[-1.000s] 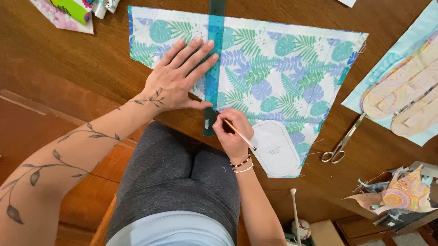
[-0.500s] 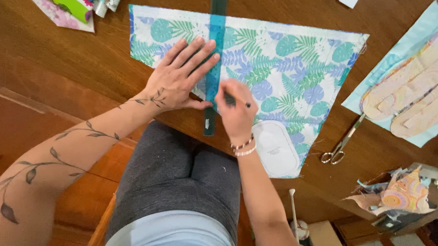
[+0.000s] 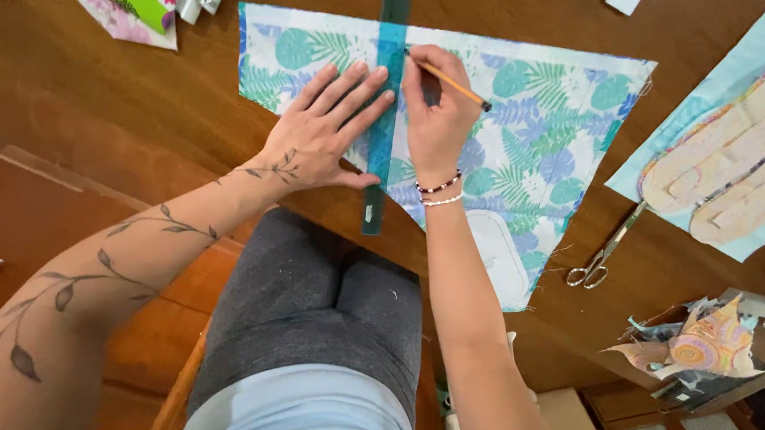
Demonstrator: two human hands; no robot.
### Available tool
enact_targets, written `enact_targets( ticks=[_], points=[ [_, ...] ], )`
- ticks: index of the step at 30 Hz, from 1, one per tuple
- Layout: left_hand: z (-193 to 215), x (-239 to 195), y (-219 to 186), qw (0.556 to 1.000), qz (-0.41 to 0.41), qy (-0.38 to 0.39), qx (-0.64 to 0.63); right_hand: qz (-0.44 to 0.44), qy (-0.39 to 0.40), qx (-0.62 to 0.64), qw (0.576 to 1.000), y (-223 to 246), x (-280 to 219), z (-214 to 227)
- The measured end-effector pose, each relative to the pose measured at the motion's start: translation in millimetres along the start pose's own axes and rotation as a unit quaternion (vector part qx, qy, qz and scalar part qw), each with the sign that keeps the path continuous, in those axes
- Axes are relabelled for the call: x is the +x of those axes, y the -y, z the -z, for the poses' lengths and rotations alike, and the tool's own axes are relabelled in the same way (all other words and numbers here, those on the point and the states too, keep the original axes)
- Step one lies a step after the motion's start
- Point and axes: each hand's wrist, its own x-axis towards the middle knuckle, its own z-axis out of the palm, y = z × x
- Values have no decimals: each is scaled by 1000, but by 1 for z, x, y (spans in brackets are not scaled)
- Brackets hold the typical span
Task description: The person cuts a piece of patterned fabric using scissors, then marks the fabric with a pencil and ruler. They handle a paper pattern and a ruler to draw straight lines on the fabric.
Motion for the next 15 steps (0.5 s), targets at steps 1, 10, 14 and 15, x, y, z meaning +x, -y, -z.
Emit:
enact_targets(
  ticks=[1, 10, 14, 15],
  points=[
    [0, -1, 0, 1000, 1, -4, -1, 2, 12, 7, 1000, 2, -1, 1],
    [-8, 4, -4, 997, 13, -82, 2, -93, 162, -89, 978, 12, -105, 45],
    [-12, 8, -7, 987, 22, -160, -4, -233, 133, -38, 963, 22, -161, 60],
    [-13, 9, -6, 987, 19, -161, -2, -232, 130, -38, 963, 37, -159, 59]
  ],
)
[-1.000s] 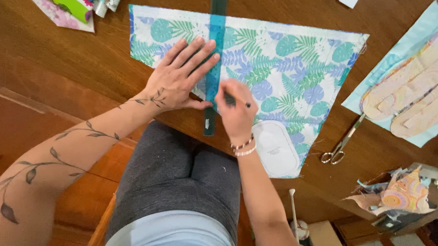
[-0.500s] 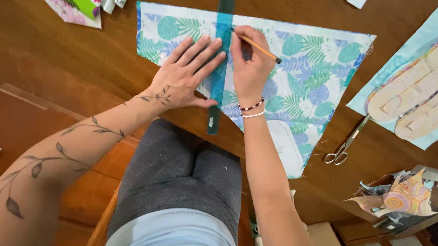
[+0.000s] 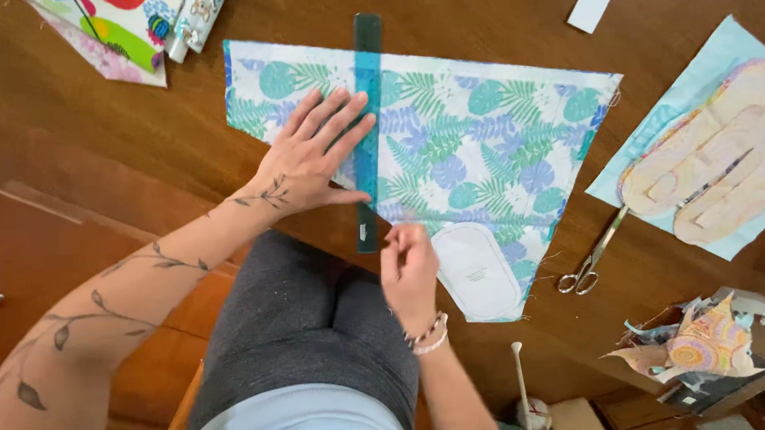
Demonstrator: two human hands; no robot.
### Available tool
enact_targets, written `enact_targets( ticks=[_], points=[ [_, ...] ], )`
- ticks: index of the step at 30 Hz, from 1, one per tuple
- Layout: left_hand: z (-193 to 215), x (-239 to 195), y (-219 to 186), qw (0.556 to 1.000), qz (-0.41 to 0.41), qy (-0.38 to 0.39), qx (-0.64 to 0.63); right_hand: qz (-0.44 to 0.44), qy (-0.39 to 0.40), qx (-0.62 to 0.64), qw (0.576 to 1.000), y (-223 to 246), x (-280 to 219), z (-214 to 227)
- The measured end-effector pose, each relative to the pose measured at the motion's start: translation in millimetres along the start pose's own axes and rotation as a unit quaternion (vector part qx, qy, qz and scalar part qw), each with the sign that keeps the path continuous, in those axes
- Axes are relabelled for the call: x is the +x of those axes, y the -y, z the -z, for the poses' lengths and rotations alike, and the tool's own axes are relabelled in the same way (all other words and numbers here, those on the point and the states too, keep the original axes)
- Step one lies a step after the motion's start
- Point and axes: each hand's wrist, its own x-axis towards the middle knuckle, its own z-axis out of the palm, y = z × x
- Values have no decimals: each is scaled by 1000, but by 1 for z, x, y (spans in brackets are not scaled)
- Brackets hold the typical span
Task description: The person cuts a piece of patterned fabric using scissors, then marks the fabric with a pencil and ruler. They handle a paper pattern and a ruler to draw straight lines on the fabric.
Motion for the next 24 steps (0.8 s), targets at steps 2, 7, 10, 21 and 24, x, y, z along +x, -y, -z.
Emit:
enact_targets(
  ticks=[2, 7, 10, 21, 24],
  points=[
    [-4, 3, 0, 999, 14, -8, -34, -25, -9, -63, 998, 28, -9, 1],
    [6, 15, -9, 999, 23, -12, -39, 24, -75, -205, 976, 0, -18, -29],
    [8, 13, -12, 999, 23, -4, -33, -14, -71, -192, 979, 5, -13, -25],
    [8, 29, -46, 997, 11, -49, -62, -187, 33, -27, 981, 25, 22, 99],
    [-13, 46, -62, 995, 21, -70, -64, -101, 6, -59, 993, 2, 64, 150]
  ],
)
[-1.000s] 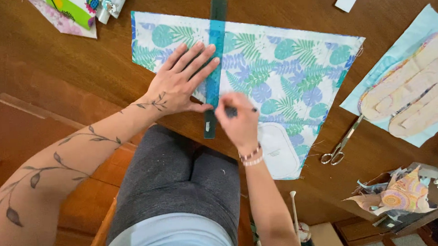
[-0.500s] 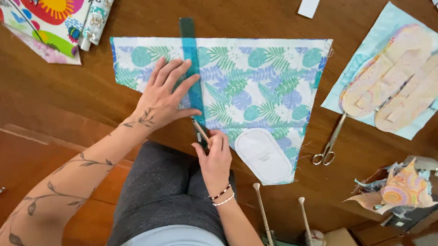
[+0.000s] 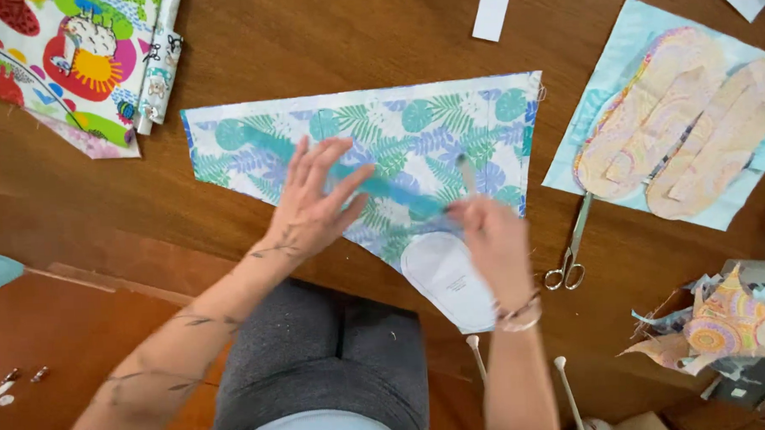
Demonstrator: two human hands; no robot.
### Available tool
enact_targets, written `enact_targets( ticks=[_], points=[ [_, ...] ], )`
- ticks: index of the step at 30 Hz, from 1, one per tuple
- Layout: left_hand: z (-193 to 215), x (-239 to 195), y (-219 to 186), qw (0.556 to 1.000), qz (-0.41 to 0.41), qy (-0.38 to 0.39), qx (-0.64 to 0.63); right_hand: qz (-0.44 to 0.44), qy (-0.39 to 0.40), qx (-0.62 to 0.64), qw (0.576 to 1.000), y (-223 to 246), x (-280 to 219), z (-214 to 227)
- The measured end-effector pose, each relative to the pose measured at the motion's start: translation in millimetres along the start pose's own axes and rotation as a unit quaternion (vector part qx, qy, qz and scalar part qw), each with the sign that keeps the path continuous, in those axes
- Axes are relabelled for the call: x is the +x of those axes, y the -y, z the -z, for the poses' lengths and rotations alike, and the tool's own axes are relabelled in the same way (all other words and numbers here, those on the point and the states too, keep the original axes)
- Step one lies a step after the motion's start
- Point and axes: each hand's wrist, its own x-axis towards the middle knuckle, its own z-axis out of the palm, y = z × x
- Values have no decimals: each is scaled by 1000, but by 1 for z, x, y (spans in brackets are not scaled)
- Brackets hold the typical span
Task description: The person cuts a piece of patterned fabric using scissors, then marks the fabric with a pencil and ruler. They handle a paper pattern and a ruler to draw straight lines on the fabric.
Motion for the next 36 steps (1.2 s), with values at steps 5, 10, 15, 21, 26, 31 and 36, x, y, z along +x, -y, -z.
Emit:
enact_targets(
  ticks=[5, 10, 15, 21, 26, 31, 36],
  points=[
    [-49, 22, -26, 996, 49, -65, -23, 250, 2, -89, 964, -41, 97, 50],
    [-68, 35, -57, 993, 96, -75, 2, 306, -37, -137, 941, -44, 134, 56],
    [-75, 40, -71, 990, 134, -31, 43, 355, -127, -155, 913, -42, 141, 50],
    [-83, 42, -75, 987, 136, -27, 82, 327, -223, 47, 917, -33, 117, 34],
    [-86, 47, -74, 983, 150, -12, 101, 326, -280, 126, 894, -59, 113, 0],
    [-89, 49, -67, 983, 136, -5, 122, 307, -276, 118, 903, -48, 107, -10],
    [-89, 49, -65, 983, 124, 3, 134, 348, -284, 59, 892, -47, 114, -12]
  ],
)
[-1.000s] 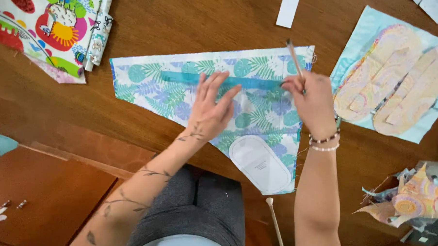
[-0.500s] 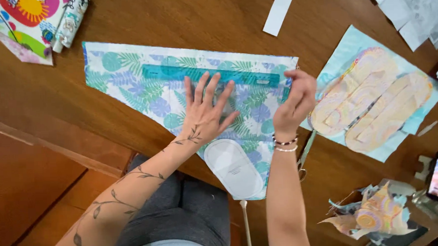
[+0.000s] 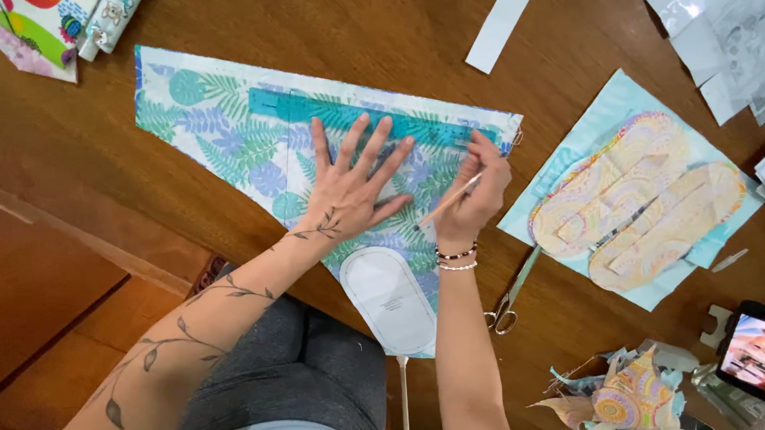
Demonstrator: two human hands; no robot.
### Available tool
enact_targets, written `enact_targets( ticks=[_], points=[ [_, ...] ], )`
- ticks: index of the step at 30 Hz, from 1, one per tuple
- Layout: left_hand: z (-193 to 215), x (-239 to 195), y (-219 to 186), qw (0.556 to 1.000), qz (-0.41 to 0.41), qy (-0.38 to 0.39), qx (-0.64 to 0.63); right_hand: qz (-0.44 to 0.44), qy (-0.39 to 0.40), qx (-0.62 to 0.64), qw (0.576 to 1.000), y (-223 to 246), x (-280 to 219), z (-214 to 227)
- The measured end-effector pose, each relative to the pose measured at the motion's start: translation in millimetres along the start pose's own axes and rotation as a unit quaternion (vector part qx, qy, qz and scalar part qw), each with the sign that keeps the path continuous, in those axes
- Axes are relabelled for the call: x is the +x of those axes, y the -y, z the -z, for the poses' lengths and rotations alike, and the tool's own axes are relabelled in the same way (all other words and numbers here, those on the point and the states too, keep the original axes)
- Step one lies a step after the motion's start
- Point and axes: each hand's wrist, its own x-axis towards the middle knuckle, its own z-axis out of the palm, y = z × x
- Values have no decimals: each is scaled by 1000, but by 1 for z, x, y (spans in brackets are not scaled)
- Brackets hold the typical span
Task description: The person cuts a piece of patterned fabric using scissors, then marks the fabric with a pencil and ruler. They handle a paper pattern and a ruler to draw straight lines on the fabric.
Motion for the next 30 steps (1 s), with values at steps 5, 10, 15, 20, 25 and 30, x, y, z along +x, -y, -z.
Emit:
enact_targets(
  ticks=[5, 10, 15, 20, 25, 30],
  points=[
    [0, 0, -1, 1000, 3, 17, 5, 7, 34, -70, 997, 0, -2, -2],
    [-1, 1, 0, 1000, 4, 26, 5, -2, 46, -51, 998, 9, 3, 0],
    [-1, 0, 0, 999, 7, 33, 19, -5, 58, -48, 997, 5, 0, -1],
    [-2, 0, 0, 1000, 6, 24, 16, -8, 61, -59, 996, 5, 0, -3],
    [-2, -1, 0, 999, -1, 20, 33, -9, 61, -71, 996, 10, 3, -2],
    [-2, 0, 0, 999, -4, 16, 36, -18, 71, -60, 996, 5, 0, -1]
  ],
)
